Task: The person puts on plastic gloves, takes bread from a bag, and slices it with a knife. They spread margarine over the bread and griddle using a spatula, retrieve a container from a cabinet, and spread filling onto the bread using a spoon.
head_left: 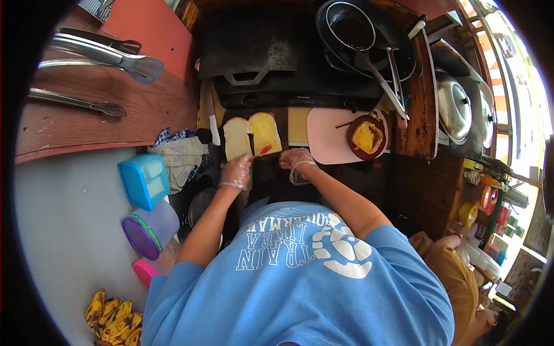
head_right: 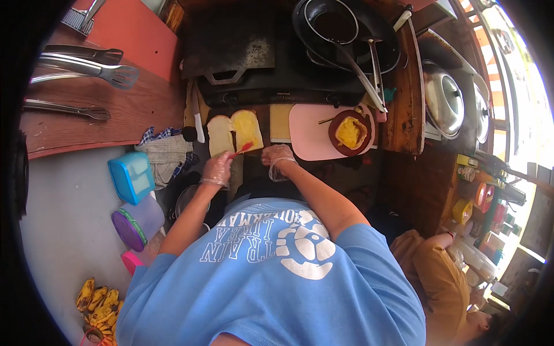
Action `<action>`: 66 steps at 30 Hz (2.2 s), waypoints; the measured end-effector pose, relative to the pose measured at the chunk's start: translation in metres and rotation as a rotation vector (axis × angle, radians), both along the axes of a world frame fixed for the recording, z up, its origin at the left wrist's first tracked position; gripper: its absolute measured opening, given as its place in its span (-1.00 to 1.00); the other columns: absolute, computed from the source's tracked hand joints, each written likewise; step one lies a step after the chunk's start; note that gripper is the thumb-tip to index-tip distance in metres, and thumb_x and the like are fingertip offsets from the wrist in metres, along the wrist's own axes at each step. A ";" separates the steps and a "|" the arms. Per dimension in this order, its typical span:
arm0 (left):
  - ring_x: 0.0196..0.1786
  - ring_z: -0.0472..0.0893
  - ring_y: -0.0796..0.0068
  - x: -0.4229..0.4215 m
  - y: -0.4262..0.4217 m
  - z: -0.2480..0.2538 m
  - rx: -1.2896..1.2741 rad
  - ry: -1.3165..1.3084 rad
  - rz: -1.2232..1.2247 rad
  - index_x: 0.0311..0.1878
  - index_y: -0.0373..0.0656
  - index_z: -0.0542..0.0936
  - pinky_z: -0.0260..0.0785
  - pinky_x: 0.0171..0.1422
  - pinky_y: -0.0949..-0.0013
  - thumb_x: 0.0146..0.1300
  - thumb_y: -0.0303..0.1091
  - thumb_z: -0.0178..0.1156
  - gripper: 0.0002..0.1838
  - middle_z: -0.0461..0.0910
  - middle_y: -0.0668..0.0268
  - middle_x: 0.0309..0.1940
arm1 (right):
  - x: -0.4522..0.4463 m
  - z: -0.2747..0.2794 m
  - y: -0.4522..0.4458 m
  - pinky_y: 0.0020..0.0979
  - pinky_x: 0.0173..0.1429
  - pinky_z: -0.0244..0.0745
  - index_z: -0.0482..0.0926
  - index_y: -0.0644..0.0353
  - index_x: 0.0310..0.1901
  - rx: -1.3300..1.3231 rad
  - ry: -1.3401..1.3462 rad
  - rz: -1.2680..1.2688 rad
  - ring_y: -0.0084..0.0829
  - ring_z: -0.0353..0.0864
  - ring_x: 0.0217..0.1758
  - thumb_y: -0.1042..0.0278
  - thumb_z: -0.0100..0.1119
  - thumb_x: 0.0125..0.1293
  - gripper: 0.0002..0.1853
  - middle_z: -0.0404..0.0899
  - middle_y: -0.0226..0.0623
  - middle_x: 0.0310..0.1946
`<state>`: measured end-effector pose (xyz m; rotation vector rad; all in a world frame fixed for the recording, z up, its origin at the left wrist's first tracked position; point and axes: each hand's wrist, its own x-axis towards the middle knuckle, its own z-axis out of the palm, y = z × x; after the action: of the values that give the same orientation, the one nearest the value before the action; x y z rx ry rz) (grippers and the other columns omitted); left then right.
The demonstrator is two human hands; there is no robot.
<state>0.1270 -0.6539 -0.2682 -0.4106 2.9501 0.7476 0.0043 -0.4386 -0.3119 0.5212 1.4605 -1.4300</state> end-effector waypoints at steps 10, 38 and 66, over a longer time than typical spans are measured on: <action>-0.33 0.69 -0.13 -0.018 -0.003 0.000 -0.052 0.091 0.002 -0.04 -0.03 0.67 0.56 -0.23 -0.07 0.42 -0.39 0.01 -0.76 0.68 0.03 -0.40 | 0.003 -0.016 0.000 -0.48 -0.37 0.57 0.59 0.36 -0.10 -0.036 0.088 -0.028 -0.49 0.61 -0.47 0.55 0.18 0.35 -0.86 0.63 -0.25 -0.40; -0.36 0.69 -0.10 -0.003 0.010 -0.002 -0.064 0.206 -0.159 -0.08 -0.01 0.68 0.55 -0.26 -0.07 0.39 -0.35 0.04 -0.79 0.68 0.02 -0.41 | 0.004 -0.010 0.004 -0.34 -0.11 0.75 0.57 0.42 0.02 -0.127 -0.044 -0.114 -0.26 0.76 -0.27 0.55 0.24 0.39 -0.78 0.71 -0.05 -0.21; -0.18 0.72 0.02 -0.015 -0.003 -0.003 0.040 0.147 -0.173 -0.02 -0.02 0.70 0.58 -0.09 0.05 0.32 -0.42 0.12 -0.76 0.73 0.12 -0.22 | 0.018 -0.024 0.004 -0.29 0.11 0.72 0.48 0.46 0.14 -0.253 -0.084 -0.220 -0.21 0.73 -0.04 0.61 0.27 0.35 -0.65 0.66 -0.04 -0.06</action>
<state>0.1119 -0.6569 -0.2713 -0.0985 3.0474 0.8472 0.0220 -0.4350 -0.3358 0.5870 1.1617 -1.7165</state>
